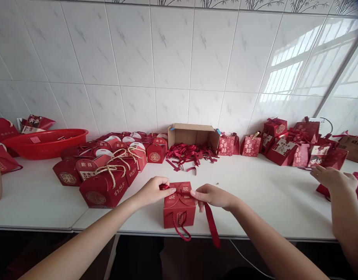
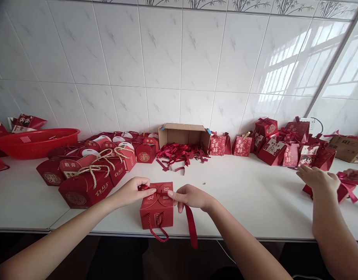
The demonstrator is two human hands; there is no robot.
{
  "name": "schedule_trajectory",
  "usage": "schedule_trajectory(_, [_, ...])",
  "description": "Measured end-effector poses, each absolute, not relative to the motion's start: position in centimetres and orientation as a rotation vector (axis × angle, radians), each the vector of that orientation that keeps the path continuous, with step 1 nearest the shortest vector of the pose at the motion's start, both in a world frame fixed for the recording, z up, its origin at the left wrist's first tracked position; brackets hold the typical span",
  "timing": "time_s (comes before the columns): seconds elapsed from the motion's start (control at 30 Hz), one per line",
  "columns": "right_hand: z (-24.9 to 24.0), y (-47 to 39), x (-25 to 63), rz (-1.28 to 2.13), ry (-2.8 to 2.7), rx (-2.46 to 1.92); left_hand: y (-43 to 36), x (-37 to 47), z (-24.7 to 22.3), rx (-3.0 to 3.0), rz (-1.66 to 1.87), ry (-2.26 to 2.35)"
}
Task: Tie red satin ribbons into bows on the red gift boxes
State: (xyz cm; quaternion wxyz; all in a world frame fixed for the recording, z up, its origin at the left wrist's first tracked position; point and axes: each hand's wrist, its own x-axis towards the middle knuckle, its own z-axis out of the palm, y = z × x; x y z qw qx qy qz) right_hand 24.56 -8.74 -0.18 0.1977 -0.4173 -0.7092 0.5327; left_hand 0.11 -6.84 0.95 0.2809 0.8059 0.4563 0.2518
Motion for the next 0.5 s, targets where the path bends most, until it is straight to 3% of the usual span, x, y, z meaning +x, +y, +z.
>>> schedule_trajectory(0.5, [2.4,-9.4,23.3,1.788,-1.652,-0.562,-9.8,2.2,1.8,2.507,0.975,1.254])
